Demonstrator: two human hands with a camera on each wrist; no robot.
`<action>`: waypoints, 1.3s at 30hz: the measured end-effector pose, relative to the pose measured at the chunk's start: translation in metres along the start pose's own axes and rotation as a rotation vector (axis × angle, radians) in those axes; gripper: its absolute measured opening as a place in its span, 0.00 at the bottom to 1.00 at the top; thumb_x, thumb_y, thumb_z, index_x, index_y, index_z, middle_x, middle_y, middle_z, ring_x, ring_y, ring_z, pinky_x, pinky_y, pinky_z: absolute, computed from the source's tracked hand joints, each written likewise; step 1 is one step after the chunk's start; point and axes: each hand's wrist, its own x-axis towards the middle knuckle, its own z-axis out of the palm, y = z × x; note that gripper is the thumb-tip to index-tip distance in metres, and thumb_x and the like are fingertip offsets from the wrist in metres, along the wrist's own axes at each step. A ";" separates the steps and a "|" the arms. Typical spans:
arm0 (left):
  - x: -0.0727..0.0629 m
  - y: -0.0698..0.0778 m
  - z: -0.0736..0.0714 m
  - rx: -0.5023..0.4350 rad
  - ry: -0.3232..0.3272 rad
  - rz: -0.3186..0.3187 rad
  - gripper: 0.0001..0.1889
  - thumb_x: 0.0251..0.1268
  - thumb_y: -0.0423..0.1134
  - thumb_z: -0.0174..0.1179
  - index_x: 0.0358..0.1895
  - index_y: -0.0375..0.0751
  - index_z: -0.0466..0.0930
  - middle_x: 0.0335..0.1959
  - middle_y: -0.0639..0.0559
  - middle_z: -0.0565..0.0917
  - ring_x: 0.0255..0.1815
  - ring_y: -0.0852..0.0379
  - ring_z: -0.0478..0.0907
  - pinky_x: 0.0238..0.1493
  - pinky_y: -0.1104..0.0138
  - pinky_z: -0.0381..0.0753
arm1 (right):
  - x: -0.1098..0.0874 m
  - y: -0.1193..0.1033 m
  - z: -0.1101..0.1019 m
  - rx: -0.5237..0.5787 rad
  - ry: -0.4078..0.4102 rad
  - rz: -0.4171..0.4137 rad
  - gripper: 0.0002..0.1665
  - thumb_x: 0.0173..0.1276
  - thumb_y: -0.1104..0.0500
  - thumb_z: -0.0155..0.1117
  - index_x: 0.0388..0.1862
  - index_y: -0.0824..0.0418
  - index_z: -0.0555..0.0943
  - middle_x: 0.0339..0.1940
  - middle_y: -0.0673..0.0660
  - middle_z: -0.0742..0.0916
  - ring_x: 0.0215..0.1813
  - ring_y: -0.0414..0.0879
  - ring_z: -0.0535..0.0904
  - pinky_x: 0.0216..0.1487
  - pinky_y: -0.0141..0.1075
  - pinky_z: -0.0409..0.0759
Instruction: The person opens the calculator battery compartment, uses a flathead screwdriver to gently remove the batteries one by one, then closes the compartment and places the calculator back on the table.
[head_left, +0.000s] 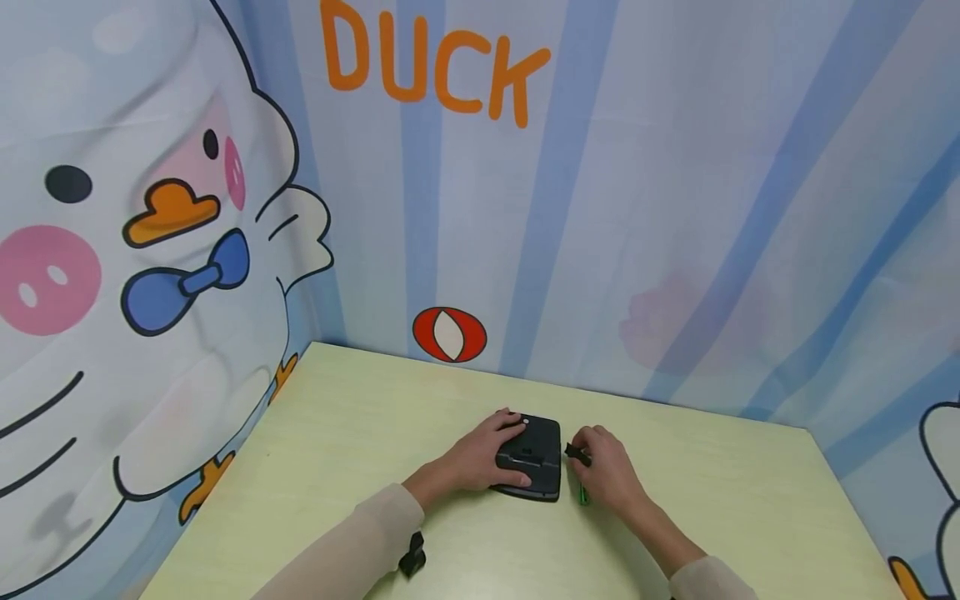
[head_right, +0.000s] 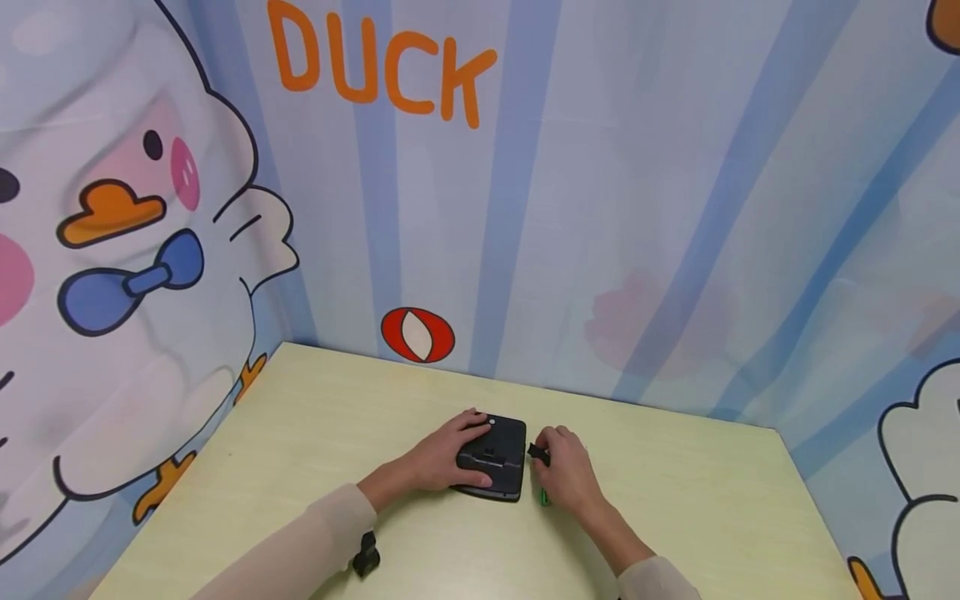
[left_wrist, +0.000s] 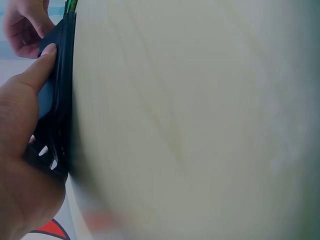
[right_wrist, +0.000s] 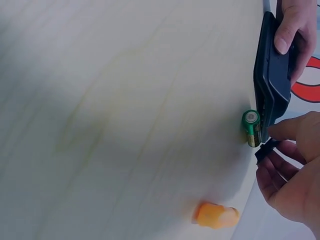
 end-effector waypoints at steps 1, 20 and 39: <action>0.000 0.000 0.000 0.000 -0.001 -0.001 0.49 0.65 0.65 0.71 0.83 0.47 0.64 0.86 0.51 0.58 0.87 0.48 0.50 0.80 0.51 0.63 | 0.000 -0.001 -0.001 -0.001 -0.002 -0.001 0.11 0.65 0.69 0.77 0.43 0.64 0.84 0.42 0.57 0.85 0.47 0.54 0.84 0.54 0.53 0.84; 0.001 0.002 -0.005 0.148 -0.031 0.044 0.49 0.67 0.70 0.65 0.84 0.47 0.63 0.85 0.53 0.59 0.87 0.50 0.51 0.81 0.54 0.63 | 0.000 -0.010 -0.006 0.018 0.008 -0.102 0.12 0.63 0.68 0.79 0.44 0.61 0.86 0.41 0.55 0.84 0.43 0.50 0.83 0.50 0.51 0.85; 0.002 0.000 0.000 0.135 -0.030 0.021 0.49 0.67 0.70 0.64 0.84 0.48 0.62 0.86 0.52 0.58 0.87 0.50 0.50 0.80 0.54 0.64 | 0.000 -0.019 -0.008 0.077 -0.005 -0.117 0.11 0.63 0.62 0.82 0.41 0.58 0.88 0.38 0.50 0.85 0.43 0.46 0.86 0.48 0.45 0.87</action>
